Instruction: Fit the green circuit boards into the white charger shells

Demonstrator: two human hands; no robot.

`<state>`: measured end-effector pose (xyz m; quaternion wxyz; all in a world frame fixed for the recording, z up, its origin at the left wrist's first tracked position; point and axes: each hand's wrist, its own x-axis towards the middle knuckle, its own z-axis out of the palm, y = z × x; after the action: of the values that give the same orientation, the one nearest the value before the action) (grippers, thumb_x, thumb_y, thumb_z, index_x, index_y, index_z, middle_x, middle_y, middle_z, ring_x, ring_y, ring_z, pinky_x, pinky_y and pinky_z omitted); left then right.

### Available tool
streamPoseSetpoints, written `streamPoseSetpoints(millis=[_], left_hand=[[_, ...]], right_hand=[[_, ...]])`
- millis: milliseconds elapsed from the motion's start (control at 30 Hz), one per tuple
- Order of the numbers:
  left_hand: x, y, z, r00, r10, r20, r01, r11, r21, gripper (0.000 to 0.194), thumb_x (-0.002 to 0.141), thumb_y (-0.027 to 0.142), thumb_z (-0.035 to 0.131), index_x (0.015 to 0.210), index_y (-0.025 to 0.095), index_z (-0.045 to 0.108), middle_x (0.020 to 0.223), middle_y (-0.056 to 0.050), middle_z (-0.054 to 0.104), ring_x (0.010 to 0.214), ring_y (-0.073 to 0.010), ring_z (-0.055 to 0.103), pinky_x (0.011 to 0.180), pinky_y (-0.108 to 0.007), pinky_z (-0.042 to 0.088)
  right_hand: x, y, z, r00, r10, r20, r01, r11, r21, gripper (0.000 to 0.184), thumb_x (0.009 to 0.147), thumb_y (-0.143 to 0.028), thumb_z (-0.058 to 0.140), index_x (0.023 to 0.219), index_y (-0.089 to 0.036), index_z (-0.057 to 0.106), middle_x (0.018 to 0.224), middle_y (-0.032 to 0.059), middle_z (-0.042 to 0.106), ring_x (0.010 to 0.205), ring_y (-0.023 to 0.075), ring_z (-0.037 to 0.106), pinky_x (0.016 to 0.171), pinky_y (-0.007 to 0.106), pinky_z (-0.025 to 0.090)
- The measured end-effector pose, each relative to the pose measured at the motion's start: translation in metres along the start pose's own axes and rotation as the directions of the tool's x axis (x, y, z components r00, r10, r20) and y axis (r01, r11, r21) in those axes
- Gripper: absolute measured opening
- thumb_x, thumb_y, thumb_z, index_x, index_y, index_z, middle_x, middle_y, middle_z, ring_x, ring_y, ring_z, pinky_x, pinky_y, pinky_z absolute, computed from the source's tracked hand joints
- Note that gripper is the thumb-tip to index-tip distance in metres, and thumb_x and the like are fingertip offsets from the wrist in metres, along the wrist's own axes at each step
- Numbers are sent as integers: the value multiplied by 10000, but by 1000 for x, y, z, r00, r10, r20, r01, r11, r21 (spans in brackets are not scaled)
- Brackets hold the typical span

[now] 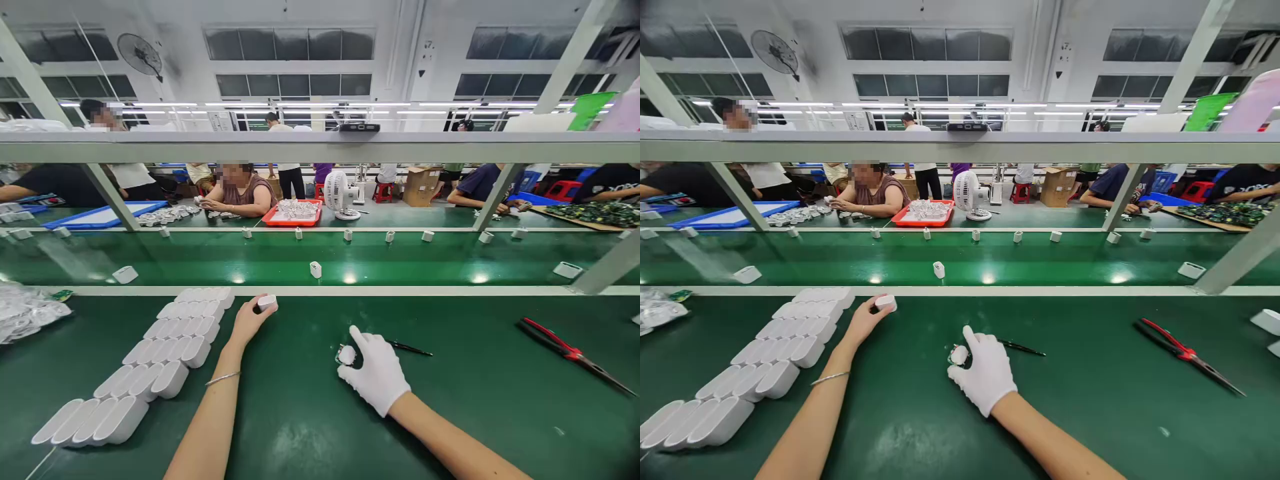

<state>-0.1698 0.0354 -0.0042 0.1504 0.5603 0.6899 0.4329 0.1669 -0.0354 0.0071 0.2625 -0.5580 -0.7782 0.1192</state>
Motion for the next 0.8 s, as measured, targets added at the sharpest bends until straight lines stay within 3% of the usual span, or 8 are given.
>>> streamPoseSetpoints(millis=[133,267,333,400,500,600,700,800], left_hand=[[-5,19,10,983,143,115,-139,989,-42,392,688,371,653,1005,142,660,885,-65,672,757,-209,604,722,-318,482],[-26,62,34,928,336,161,-329,942,-68,334,703,278,638,1026,199,664,836,-24,595,773,-182,560,746,-297,451],[-43,86,47,893,418,164,-413,908,-66,326,707,211,603,1030,216,649,816,-11,538,767,-172,536,742,-292,439],[-60,105,58,872,469,138,-468,883,-41,291,670,136,567,950,195,618,811,-9,497,755,-172,520,715,-295,436],[-79,120,68,851,511,118,-499,858,-119,309,619,70,516,904,188,500,928,-42,505,855,-195,537,755,-319,447],[-90,122,73,828,516,218,-469,851,-236,368,671,70,490,1005,205,418,1029,-64,533,910,-191,560,798,-328,457],[-96,122,75,806,521,282,-483,853,-197,450,666,51,482,1080,210,401,978,-50,552,846,-180,569,766,-320,470],[-100,125,74,716,631,299,-612,773,-167,554,638,27,481,1155,206,398,1055,-82,528,945,-208,545,823,-353,465]], right_hand=[[0,1,5,999,-4,51,1,998,68,484,668,-251,636,1150,-242,589,946,47,655,962,262,556,842,391,447],[7,4,3,994,107,8,-100,900,424,385,622,-209,634,1005,-188,598,828,31,665,758,196,628,730,321,516],[11,5,-4,991,126,-51,-72,802,593,328,628,-214,630,950,-174,581,810,34,671,679,175,637,664,301,540],[13,5,-13,974,117,-193,39,757,652,308,636,-211,633,937,-173,575,830,45,673,692,179,643,664,312,552],[12,4,-23,913,30,-406,244,758,604,311,670,-167,614,979,-178,579,884,59,658,746,181,641,683,323,559],[6,0,-27,859,-114,-499,405,748,525,326,706,-122,581,1022,-200,599,935,63,643,791,179,636,675,309,562],[-2,-4,-26,797,-226,-560,513,743,430,402,704,-108,609,1092,-209,587,976,70,643,829,192,639,691,309,567],[-9,-5,-23,741,-295,-603,577,739,348,422,717,-127,655,1119,-222,565,1026,78,647,897,214,640,772,344,564]])
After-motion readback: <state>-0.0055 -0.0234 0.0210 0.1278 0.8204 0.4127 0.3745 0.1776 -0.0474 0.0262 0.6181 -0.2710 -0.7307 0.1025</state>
